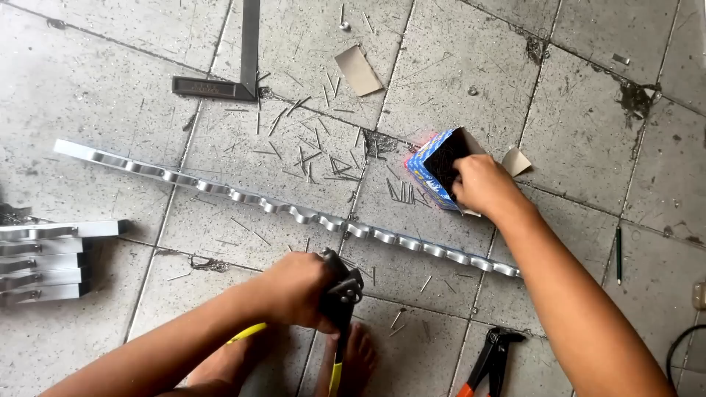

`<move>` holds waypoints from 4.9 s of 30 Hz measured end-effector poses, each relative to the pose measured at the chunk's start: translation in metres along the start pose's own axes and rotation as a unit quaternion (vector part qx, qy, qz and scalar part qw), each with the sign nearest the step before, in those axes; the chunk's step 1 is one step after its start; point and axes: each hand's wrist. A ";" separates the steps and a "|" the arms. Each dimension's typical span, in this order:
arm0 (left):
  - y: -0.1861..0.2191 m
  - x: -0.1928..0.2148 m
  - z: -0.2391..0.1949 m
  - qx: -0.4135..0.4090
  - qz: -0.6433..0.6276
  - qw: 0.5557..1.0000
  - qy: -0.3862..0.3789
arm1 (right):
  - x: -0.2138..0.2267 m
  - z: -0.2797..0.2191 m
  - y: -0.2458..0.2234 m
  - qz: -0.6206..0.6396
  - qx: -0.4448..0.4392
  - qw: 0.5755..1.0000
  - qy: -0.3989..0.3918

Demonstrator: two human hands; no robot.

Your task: Using a manual hand riveter to fasten metal profiles together while sitting on the floor.

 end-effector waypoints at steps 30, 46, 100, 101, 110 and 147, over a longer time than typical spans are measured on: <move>0.017 -0.017 0.000 -0.047 0.175 0.978 -0.103 | 0.024 -0.114 -0.154 0.496 0.204 0.835 -0.119; 0.007 -0.019 0.012 -0.075 0.142 0.963 -0.216 | 0.017 -0.124 -0.154 0.414 0.127 0.894 -0.112; -0.013 -0.071 0.082 0.273 -0.750 0.569 0.197 | -0.173 -0.171 -0.096 0.213 -0.257 0.941 -0.058; -0.014 -0.071 0.080 0.262 -0.753 0.575 0.187 | -0.146 -0.168 -0.109 0.171 -0.258 0.935 -0.172; -0.026 -0.101 0.085 0.224 -0.771 0.571 0.171 | -0.034 -0.190 -0.134 0.172 -0.225 0.886 -0.368; -0.038 -0.123 0.094 0.155 -0.750 0.614 0.190 | 0.000 -0.192 -0.149 0.212 -0.206 0.892 -0.343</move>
Point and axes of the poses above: each hand's wrist, its own z-axis towards the middle knuckle, its own x-axis out of the back of the hand, y = z × x, and after that the axes turned 1 degree about -x, right-handed
